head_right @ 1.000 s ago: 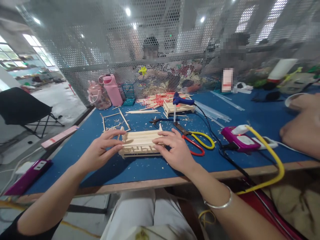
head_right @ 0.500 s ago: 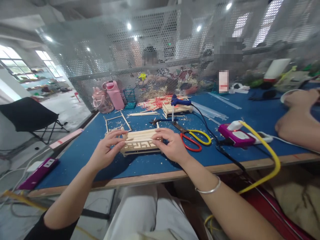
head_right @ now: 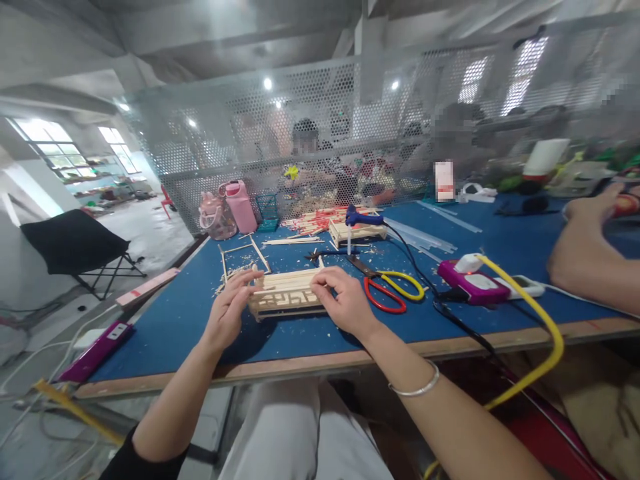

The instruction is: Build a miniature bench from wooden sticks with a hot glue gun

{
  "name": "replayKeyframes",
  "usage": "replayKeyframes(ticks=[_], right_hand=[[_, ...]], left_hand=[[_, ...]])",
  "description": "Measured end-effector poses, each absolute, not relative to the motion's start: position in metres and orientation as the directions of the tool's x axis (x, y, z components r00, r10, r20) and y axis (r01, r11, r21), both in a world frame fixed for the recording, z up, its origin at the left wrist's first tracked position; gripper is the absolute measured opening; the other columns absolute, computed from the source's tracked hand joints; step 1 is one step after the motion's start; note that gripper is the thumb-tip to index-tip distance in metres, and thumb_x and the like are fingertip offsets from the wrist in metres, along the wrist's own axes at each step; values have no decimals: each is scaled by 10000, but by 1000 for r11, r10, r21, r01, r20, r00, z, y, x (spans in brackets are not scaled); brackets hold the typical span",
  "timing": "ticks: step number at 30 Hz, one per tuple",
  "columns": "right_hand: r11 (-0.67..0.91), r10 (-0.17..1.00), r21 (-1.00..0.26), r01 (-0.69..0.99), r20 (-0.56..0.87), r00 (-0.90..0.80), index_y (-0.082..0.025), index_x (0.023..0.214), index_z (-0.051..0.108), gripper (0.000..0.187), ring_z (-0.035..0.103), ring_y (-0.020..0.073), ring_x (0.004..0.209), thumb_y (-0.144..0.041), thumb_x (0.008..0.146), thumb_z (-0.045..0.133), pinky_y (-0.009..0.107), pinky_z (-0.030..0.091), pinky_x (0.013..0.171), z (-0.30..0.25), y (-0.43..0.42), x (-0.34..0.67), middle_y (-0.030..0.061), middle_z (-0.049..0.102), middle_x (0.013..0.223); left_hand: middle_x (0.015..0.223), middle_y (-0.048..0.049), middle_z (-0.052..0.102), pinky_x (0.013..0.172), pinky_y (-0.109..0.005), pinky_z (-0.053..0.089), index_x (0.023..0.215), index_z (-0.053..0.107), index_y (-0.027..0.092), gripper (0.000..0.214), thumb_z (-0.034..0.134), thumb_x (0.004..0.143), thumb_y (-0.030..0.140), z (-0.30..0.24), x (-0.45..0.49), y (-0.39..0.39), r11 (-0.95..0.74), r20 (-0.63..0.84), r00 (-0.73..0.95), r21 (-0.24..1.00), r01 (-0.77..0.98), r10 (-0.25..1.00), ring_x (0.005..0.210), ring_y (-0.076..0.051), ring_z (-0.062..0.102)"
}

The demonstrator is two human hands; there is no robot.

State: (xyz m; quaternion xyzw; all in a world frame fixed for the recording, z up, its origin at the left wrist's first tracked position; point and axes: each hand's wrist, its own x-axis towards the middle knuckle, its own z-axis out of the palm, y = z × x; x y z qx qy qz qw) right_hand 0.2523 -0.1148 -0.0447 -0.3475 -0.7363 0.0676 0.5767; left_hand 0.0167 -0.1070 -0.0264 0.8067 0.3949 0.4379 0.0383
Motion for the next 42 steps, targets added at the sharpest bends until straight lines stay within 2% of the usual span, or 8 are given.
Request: replayKeyframes(ticks=[5,9,15,19,23,28,38,42], right_hand=[[751,579,-492,441,811,-80,-215,732,584,147,607,176,769,-238,856,507,299,490,705,-46,-115,252,36,648,740],[758,566,-479,444,820,-82,-209,739,589,149,602,174,771,-241,862,511,303,489,716,-45,-115,252,42,650,745],[745,618,-560,363,784,-58,-212,751,614,178,636,185,804,-314,864,521,329,503,763,-46,-115,252,50,688,789],[710,630,-675,200,736,249,-198,1012,608,265,637,204,963,-375,892,452,351,511,817,-49,-107,266,108,680,1057],[529,540,-741,413,670,510,-189,939,586,253,646,199,802,-343,894,391,327,518,701,-51,-96,306,91,678,884],[97,854,-406,909,502,133,-175,832,634,125,637,249,744,-244,751,568,343,483,661,-54,-92,346,111,683,803],[60,949,-207,976,314,9,-196,787,691,105,657,243,732,-243,723,623,301,461,608,-36,-85,349,97,710,791],[7,926,-180,984,371,62,-158,999,675,272,650,266,898,-204,789,508,324,474,751,0,-58,354,131,705,962]], left_hand=[[1153,-92,663,1014,-452,415,936,659,192,332,340,931,288,-29,18,-111,-692,713,256,423,585,652,1164,-203,540],[1087,-97,690,990,-451,414,989,651,193,247,444,907,300,-18,31,-122,-674,787,305,181,716,536,1098,-220,580],[840,-59,751,680,-306,491,899,717,218,240,479,882,192,11,51,-125,-591,449,558,-79,803,698,749,-195,685],[806,-31,758,622,-259,468,836,740,261,247,495,868,260,26,53,-119,-568,350,538,-18,823,767,734,-192,691],[774,-34,758,622,-263,460,792,746,266,276,479,858,266,32,55,-118,-560,344,528,-8,829,776,723,-202,690],[715,-28,746,598,-261,441,757,738,266,280,474,850,256,32,58,-119,-537,336,511,-16,843,791,684,-202,681],[703,-28,733,597,-253,431,738,718,256,291,457,867,263,32,59,-121,-526,334,505,-33,850,796,663,-187,662],[771,-57,735,605,-255,424,751,717,225,297,443,866,223,34,62,-124,-485,254,479,-46,873,840,718,-202,672]])
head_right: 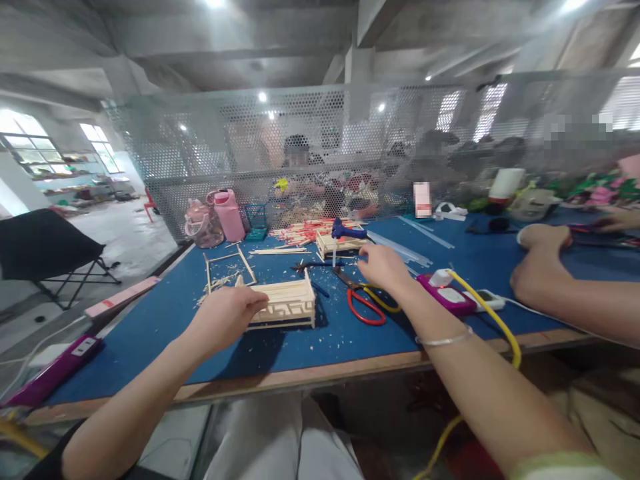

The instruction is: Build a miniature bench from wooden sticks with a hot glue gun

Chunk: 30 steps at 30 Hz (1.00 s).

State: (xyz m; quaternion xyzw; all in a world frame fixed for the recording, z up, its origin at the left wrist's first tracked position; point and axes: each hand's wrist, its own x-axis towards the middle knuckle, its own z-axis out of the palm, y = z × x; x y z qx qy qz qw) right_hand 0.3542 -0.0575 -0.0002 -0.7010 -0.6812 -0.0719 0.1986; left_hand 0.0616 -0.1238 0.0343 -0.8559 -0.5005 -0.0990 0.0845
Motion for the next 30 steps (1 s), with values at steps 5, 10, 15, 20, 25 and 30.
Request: replayKeyframes(ticks=[5,10,15,20,25,30], right_hand=[[8,915,-130,991,401,45,-114,1305,477,534,465,311,1227,-145,773,522,403,402,954,27,2,353,196,501,1342],[-23,956,-153,988,287,66,-187,1255,531,538,522,305,1162,-216,729,637,417,435,921,16,48,349,152,545,1308],[-85,948,-233,969,280,151,-136,1155,607,465,594,313,1063,-200,698,656,370,465,842,4,67,348,185,613,1190],[-128,909,-406,905,317,271,-155,1039,687,365,634,301,999,-297,705,653,317,472,788,7,71,351,148,696,1040],[-76,845,-611,788,380,376,-141,1056,682,413,650,252,949,-426,807,518,286,472,750,25,56,358,122,705,1023],[61,858,-744,666,380,345,-143,942,674,368,622,157,618,-422,814,473,259,465,592,43,9,354,70,702,813]], left_hand=[[837,-71,733,656,-274,433,834,722,221,295,433,886,241,35,61,-124,-469,204,457,14,883,866,787,-218,672],[764,-53,719,647,-250,434,778,706,226,284,440,876,215,31,58,-124,-480,218,458,64,875,862,735,-187,660],[711,-35,699,614,-239,433,744,686,223,269,445,854,177,23,56,-124,-480,256,443,103,871,859,676,-173,645],[699,-28,696,612,-232,441,751,684,227,229,478,839,179,15,55,-123,-499,339,428,155,853,838,675,-166,642],[704,-28,702,629,-243,457,733,682,223,217,495,829,170,9,53,-123,-520,402,416,196,831,816,684,-172,651],[751,-38,724,638,-257,467,764,684,219,198,503,828,170,4,54,-124,-545,469,394,245,802,790,704,-180,661]])
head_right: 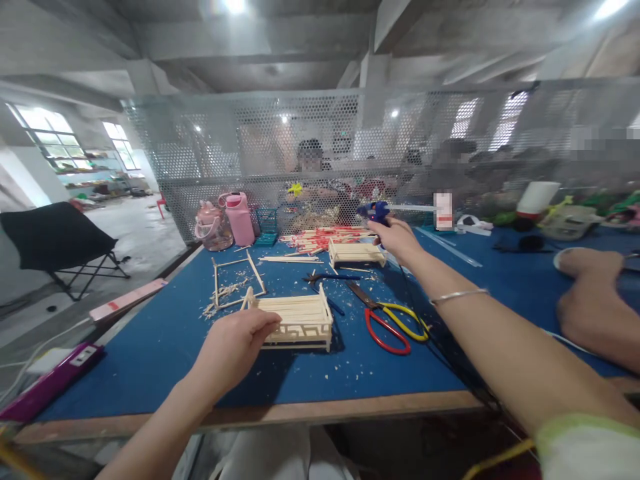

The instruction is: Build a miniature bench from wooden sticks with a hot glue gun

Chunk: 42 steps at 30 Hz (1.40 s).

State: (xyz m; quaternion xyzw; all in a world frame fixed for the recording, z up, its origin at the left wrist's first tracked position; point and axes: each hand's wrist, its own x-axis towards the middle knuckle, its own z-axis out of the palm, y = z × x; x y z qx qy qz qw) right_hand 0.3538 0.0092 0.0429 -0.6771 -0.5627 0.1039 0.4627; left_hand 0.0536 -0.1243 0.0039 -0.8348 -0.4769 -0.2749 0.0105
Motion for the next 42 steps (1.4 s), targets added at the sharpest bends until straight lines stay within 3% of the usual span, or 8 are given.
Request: replayKeyframes(ticks=[3,6,10,13,16,20,29,42], right_hand=[[219,908,-775,593,385,167,-168,853,644,317,528,116,510,-441,784,498,258,433,540,48,-40,348,30,670,744],[286,924,-712,641,383,13,-189,738,587,383,497,143,518,-556,772,484,284,419,570,48,-96,345,-11,550,517],[271,949,-651,709,306,-82,-221,758,581,429,480,162,504,-636,724,478,303,427,518,44,-152,344,-9,562,550],[267,948,-574,774,301,-104,-234,625,567,437,474,170,490,-651,714,472,314,432,510,40,-171,341,-5,526,508],[248,956,-554,794,271,-110,-236,500,505,505,472,170,466,-680,728,429,320,436,502,39,-177,332,5,485,468],[297,953,-612,733,234,-192,-242,480,464,518,448,156,436,-695,729,433,306,438,457,44,-177,316,0,473,485],[367,921,-491,790,314,-232,-262,421,436,525,430,187,456,-662,762,413,350,446,524,45,-173,314,7,436,420],[375,917,-504,778,324,-232,-265,426,437,526,419,189,452,-673,759,431,342,426,489,42,-173,316,5,432,408]], left_hand=[[792,-48,729,658,-268,475,800,675,209,178,501,831,187,2,53,-125,-584,566,322,373,721,759,727,-181,661],[776,-36,697,662,-258,469,817,642,198,130,516,827,231,-1,46,-127,-557,695,-23,595,579,719,727,-161,629],[586,41,496,460,-193,346,792,558,192,149,518,825,331,-21,27,-133,-450,499,-464,865,221,732,499,-92,436],[548,65,431,394,-171,274,749,522,187,192,575,779,369,-39,18,-139,-353,311,-459,936,-5,832,437,-66,349],[553,60,450,397,-166,290,738,523,184,235,630,732,394,-48,15,-143,-333,270,-439,940,-72,857,445,-62,367],[560,53,468,418,-169,311,743,531,181,238,633,738,396,-48,15,-145,-321,287,-404,947,-19,869,459,-63,386],[555,54,463,450,-193,312,775,540,182,201,568,795,380,-53,13,-145,-312,317,-373,947,77,872,468,-75,386],[548,49,463,462,-209,313,780,554,182,214,532,821,392,-53,12,-147,-304,343,-353,939,164,871,474,-88,392]])
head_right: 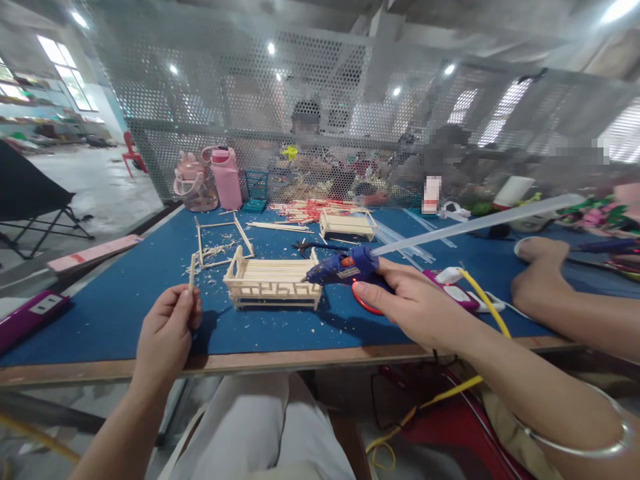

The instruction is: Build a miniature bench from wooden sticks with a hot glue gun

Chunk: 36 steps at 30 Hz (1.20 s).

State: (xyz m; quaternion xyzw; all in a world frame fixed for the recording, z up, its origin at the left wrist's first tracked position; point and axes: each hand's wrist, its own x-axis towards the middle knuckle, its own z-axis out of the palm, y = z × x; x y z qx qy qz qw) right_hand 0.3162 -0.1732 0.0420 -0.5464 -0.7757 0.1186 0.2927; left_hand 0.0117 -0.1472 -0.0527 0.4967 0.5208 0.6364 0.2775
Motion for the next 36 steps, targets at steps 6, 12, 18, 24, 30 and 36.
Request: replayKeyframes(ticks=[6,12,18,24,30,36], right_hand=[[389,906,-503,772,360,-222,-264,446,434,502,403,173,431,-657,758,459,332,419,487,42,-172,316,-9,428,399],[401,908,-552,731,348,-235,-257,545,467,439,384,162,408,-638,765,465,316,395,478,48,-170,311,-30,431,389],[511,857,-531,676,376,-352,-250,659,595,326,465,187,511,-518,806,482,316,433,562,50,-164,283,-19,463,482],[508,862,-563,652,332,-384,-274,938,688,314,492,186,522,-479,822,480,309,442,595,46,-155,266,-44,396,441],[523,852,-547,654,340,-397,-242,1050,679,385,556,204,603,-458,813,467,321,460,650,44,-151,263,-52,378,427],[527,850,-557,642,349,-394,-236,1064,672,388,624,231,787,-451,819,461,346,483,747,44,-151,260,-1,584,598]], left_hand=[[544,47,467,457,-205,321,770,555,182,200,529,822,374,-52,13,-147,-313,354,-349,935,170,868,468,-86,396],[538,54,454,457,-193,323,780,555,181,185,512,834,353,-51,14,-147,-326,369,-343,929,178,864,465,-79,397],[542,48,461,450,-196,321,765,548,178,198,527,817,368,-49,15,-149,-310,356,-350,933,181,866,467,-83,399],[522,53,443,447,-202,321,766,546,180,217,527,810,391,-48,16,-151,-301,356,-349,932,201,867,459,-88,396],[517,57,434,461,-203,323,777,544,182,212,507,826,385,-50,15,-150,-310,366,-337,928,209,868,466,-91,395],[537,48,460,463,-204,317,795,555,180,215,506,836,384,-54,14,-149,-303,358,-344,931,204,868,475,-92,400]])
